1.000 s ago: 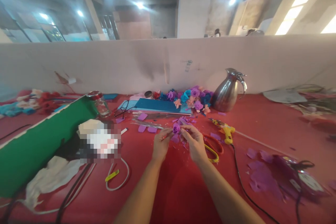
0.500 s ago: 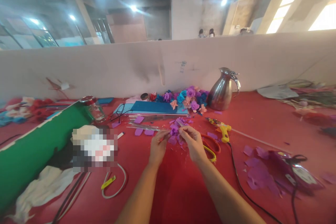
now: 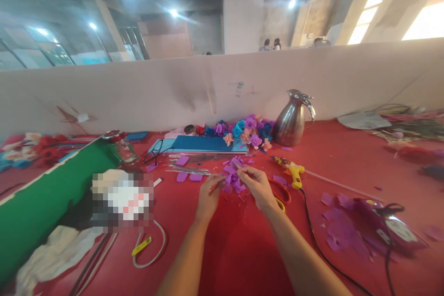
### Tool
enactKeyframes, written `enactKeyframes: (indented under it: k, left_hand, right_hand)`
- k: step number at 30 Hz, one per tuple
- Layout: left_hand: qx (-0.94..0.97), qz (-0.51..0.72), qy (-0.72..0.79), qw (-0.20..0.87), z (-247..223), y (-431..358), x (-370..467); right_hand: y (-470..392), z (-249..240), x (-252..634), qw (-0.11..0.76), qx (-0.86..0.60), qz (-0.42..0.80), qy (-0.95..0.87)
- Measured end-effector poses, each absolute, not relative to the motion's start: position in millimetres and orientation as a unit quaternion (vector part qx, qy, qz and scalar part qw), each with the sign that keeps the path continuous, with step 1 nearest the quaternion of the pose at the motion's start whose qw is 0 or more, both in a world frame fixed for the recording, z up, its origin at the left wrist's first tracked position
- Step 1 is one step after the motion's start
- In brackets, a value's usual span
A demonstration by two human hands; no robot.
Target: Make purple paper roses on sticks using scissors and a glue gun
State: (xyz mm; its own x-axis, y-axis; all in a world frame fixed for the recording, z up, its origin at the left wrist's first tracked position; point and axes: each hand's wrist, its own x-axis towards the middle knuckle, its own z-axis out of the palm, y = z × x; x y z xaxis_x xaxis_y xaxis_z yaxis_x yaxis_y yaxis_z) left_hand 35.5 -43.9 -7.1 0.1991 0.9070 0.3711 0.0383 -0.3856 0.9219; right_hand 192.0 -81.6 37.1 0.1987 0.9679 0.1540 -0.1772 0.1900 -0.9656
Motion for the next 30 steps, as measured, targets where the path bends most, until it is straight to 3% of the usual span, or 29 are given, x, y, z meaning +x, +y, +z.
enactKeyframes:
  k: [30]
  left_hand:
    - [0.713,0.477,0.355,0.372,7,-46,34]
  right_hand:
    - [-79,30,204,0.586,-0.451,0.477,-0.476]
